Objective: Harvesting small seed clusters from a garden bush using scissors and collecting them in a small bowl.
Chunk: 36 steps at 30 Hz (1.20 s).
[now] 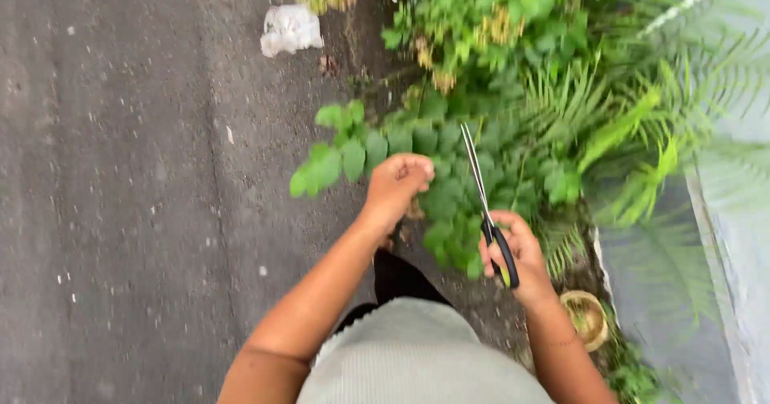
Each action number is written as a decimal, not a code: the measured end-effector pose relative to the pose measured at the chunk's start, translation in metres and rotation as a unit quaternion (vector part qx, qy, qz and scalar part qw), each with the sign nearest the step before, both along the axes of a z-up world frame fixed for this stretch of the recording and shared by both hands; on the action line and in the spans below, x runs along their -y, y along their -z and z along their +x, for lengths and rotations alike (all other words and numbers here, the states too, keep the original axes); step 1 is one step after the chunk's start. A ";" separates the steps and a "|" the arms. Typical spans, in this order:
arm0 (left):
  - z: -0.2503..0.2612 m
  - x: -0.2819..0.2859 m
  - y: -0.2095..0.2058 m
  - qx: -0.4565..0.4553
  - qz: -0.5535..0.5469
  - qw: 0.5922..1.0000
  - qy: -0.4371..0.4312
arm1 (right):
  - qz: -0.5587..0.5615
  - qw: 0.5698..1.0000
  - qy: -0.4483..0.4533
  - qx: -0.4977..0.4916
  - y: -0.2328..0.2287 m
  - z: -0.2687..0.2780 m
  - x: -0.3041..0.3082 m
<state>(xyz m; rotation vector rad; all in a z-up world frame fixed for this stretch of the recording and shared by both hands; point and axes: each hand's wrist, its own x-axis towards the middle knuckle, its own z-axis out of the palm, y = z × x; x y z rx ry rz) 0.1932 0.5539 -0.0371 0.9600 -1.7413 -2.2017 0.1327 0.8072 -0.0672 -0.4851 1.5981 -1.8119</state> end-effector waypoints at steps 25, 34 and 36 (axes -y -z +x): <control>-0.245 0.152 0.134 0.104 -0.277 0.943 0.153 | 0.112 0.988 0.080 0.070 0.076 -0.139 0.137; -0.236 0.191 0.134 0.090 -0.145 0.982 0.075 | 0.095 0.988 0.032 0.117 0.089 -0.160 0.183; -0.231 0.197 0.131 0.077 -0.109 0.990 0.054 | 0.082 0.990 0.019 0.111 0.097 -0.168 0.192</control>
